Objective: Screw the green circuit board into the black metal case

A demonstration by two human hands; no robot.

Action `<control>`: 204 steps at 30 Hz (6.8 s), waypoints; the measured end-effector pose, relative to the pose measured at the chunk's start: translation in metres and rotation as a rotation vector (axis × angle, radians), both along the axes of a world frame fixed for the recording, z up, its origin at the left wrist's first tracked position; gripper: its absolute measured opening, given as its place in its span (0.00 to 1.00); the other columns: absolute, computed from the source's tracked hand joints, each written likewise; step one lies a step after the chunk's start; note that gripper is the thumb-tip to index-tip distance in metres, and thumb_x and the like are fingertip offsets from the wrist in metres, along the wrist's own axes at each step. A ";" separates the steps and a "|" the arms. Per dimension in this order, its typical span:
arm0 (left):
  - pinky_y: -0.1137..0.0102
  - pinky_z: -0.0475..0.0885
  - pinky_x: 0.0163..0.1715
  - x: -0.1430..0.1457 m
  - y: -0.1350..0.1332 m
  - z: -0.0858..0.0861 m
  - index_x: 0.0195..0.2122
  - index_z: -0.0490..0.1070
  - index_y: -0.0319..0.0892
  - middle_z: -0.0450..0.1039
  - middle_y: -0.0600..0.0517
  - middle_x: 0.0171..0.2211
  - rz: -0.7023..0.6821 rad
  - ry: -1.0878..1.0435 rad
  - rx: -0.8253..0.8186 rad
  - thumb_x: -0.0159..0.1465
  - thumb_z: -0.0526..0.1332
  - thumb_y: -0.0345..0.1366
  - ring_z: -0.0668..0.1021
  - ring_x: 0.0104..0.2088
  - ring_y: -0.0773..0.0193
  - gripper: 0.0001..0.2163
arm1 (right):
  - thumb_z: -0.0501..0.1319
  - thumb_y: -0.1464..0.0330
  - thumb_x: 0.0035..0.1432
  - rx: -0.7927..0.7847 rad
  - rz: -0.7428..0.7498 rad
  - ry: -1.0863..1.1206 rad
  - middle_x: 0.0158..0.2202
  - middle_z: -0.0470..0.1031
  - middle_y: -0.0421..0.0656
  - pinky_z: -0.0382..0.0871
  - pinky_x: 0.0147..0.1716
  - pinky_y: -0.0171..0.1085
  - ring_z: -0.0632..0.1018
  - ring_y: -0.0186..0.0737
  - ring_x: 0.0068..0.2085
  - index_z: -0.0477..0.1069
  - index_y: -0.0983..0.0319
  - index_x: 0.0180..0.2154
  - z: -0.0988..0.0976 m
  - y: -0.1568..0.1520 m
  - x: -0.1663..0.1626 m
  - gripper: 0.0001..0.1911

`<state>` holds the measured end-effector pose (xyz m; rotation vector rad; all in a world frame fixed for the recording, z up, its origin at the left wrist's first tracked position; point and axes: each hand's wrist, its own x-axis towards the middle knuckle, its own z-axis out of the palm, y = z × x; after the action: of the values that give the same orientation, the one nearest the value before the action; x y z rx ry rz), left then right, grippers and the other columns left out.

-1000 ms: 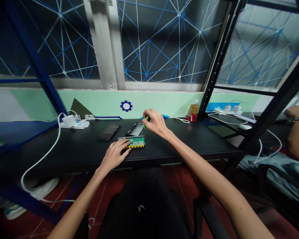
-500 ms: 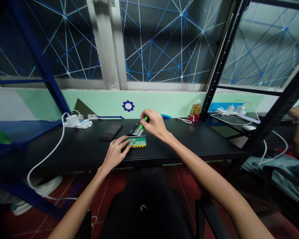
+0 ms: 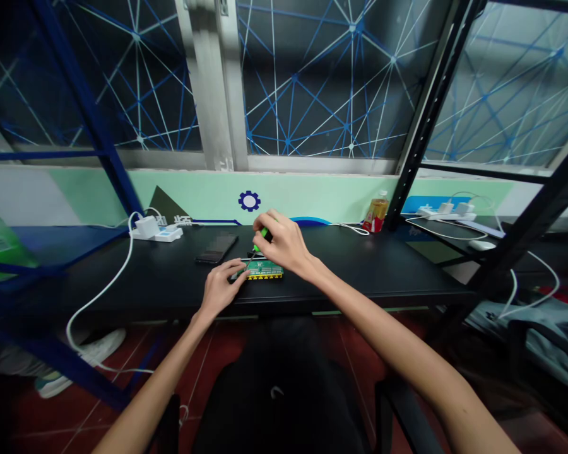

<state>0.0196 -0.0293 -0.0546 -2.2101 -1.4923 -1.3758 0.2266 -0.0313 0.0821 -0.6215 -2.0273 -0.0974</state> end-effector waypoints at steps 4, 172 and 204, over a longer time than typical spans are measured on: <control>0.59 0.75 0.48 0.000 0.000 -0.001 0.38 0.81 0.44 0.82 0.47 0.43 0.027 0.010 0.018 0.67 0.61 0.40 0.82 0.46 0.52 0.10 | 0.55 0.73 0.56 -0.013 0.000 -0.007 0.34 0.72 0.43 0.63 0.34 0.37 0.70 0.37 0.33 0.65 0.59 0.32 -0.001 0.000 -0.003 0.04; 0.56 0.70 0.57 -0.027 0.032 0.013 0.42 0.82 0.48 0.79 0.50 0.50 -0.300 0.019 -0.292 0.60 0.67 0.45 0.78 0.53 0.52 0.12 | 0.59 0.61 0.62 -0.233 -0.011 0.092 0.27 0.67 0.38 0.58 0.28 0.36 0.66 0.36 0.28 0.63 0.58 0.36 -0.011 0.039 0.017 0.09; 0.56 0.69 0.57 -0.025 0.031 0.014 0.43 0.82 0.47 0.79 0.49 0.51 -0.284 0.066 -0.300 0.60 0.67 0.42 0.77 0.54 0.52 0.11 | 0.56 0.60 0.67 -0.135 -0.169 -0.197 0.32 0.73 0.43 0.57 0.33 0.37 0.68 0.37 0.30 0.67 0.63 0.43 0.008 0.029 0.002 0.13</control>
<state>-0.0055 0.0016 -0.0404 -2.7124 -1.4912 -1.1972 0.2287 -0.0025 0.0898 -0.8993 -2.1808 -0.1270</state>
